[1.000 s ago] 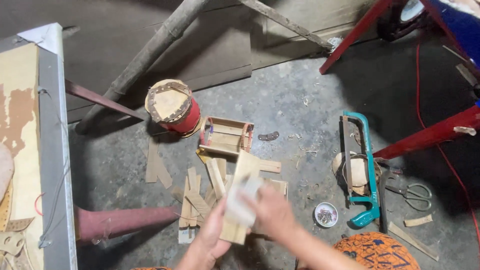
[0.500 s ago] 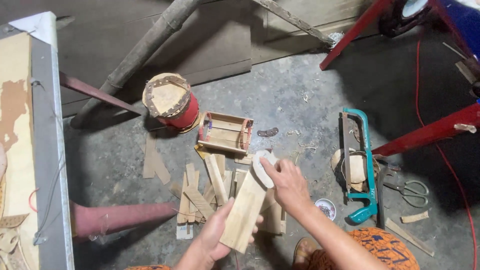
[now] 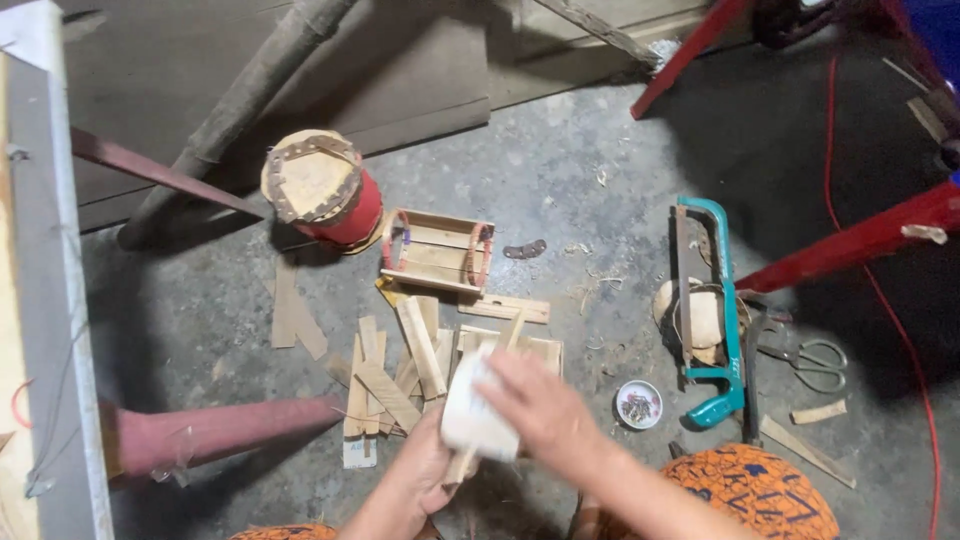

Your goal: Sanding small wooden planks by hand using sandpaper to smooth the surfaces in a workshop environment.

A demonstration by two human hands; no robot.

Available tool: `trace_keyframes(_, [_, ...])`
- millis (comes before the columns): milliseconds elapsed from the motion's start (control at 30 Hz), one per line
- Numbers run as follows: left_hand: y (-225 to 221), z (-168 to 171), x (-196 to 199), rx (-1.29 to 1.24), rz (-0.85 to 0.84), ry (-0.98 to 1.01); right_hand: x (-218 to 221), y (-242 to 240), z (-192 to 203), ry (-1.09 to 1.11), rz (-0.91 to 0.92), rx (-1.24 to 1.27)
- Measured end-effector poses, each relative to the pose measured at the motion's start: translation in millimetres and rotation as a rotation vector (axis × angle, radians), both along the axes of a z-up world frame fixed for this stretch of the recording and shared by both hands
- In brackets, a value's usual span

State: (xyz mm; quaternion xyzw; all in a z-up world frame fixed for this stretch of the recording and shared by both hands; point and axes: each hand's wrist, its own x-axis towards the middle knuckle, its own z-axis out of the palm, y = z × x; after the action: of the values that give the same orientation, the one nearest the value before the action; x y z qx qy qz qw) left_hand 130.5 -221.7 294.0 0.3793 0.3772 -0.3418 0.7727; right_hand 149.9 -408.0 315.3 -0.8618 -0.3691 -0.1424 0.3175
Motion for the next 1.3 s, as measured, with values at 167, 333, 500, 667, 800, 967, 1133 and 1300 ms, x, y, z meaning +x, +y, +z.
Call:
trace_keyframes(167, [-5.8,-9.2,-7.7,0.076,-0.016,-0.028,-7.6,6.2,24.4,0.692,-0.288,0.057])
trace_keyframes(333, [-5.6,-15.1,-2.4,0.104,0.012,-0.023,-11.5,-6.4,-7.8,0.077,0.135,-0.094])
trace_keyframes(500, [-11.8,25.3,0.8,0.088,-0.208,-0.149,61.3,-79.7,-30.2,0.806,-0.508,-0.089])
trace_keyframes(667, [-14.6,51.8,5.7,-0.013,-0.058,-0.12,38.3,-79.6,-8.8,0.695,-0.485,0.187])
trace_keyframes(800, [-19.8,33.9,-1.3,0.005,0.056,-0.216,-3.7,-26.6,40.8,0.904,-0.477,0.549])
trace_keyframes(967, [-12.3,21.0,-25.0,-0.165,-0.201,-0.386,0.2,-15.4,48.7,0.529,-0.192,-0.025])
trace_keyframes(1133, [-18.7,47.2,-15.4,-0.169,-0.286,-0.275,1.7,-15.9,40.0,0.951,-0.47,0.202])
trace_keyframes(1300, [-11.4,4.4,-28.6,-0.21,-0.02,-0.187,0.5,-2.3,79.6,1.323,-0.425,-0.011])
